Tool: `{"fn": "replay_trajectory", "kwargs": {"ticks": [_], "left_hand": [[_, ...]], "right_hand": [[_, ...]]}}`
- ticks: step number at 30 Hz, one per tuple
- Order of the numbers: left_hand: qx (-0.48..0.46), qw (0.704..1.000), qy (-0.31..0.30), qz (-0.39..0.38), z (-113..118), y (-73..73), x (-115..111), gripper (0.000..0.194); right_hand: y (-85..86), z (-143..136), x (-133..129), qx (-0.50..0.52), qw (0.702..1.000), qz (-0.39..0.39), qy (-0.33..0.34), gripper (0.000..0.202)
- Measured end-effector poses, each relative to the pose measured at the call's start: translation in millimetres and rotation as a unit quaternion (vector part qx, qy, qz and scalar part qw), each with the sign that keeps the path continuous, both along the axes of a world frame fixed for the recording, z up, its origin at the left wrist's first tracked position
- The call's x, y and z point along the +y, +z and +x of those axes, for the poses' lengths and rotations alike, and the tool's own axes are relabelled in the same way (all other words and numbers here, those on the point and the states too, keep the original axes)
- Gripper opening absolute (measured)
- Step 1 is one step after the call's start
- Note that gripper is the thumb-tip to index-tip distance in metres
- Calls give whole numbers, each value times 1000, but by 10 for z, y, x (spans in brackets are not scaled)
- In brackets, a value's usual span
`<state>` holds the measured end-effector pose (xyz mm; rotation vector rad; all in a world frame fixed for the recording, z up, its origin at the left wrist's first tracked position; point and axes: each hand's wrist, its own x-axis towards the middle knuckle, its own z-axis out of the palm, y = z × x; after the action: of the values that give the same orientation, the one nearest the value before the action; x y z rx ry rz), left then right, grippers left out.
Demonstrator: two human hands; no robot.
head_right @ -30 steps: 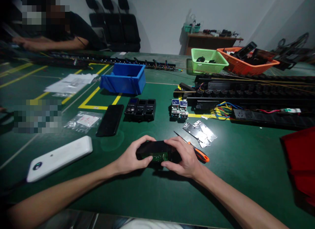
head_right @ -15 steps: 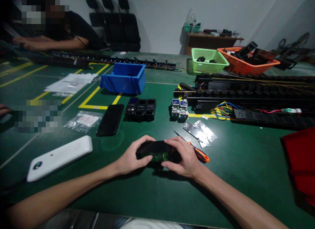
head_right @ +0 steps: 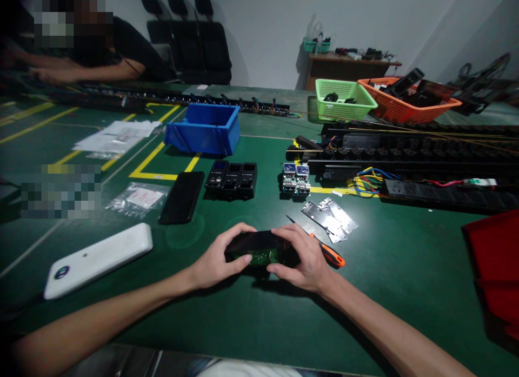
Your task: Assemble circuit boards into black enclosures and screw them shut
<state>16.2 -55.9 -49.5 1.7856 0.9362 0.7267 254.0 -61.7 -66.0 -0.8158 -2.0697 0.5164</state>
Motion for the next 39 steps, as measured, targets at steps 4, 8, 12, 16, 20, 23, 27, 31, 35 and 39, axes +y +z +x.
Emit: {"fn": "replay_trajectory", "kwargs": {"ticks": [4,8,12,16,20,23,27,31,35,39], "left_hand": [[-1,1000,0,2,3,9,1,38],[4,1000,-2,5,2,19,6,39],[8,1000,-3,8,2,29,8,40],[5,1000,-2,8,2,27,9,41],[5,1000,-2,3,8,27,14,41],[11,1000,-2,6,12,37,17,42],[18,1000,-4,9,12,51,16,46],[19,1000,-1,5,12,51,13,45],[20,1000,3,4,15,44,12,44],[10,1000,-2,-10,8,45,20,44]], "right_hand": [[-13,7,-7,-1,1000,2,0,58],[-24,10,-14,-3,1000,2,0,59],[-21,9,-16,-5,1000,3,1,60],[-21,16,-16,-6,1000,3,3,60],[-32,22,-12,-9,1000,4,5,61],[-28,16,-9,-6,1000,9,5,60],[-12,7,-8,-3,1000,13,1,59],[-9,6,-10,-9,1000,11,-4,58],[-4,4,-13,-7,1000,12,-6,57],[13,-3,-11,-1,1000,3,-13,55]]}}
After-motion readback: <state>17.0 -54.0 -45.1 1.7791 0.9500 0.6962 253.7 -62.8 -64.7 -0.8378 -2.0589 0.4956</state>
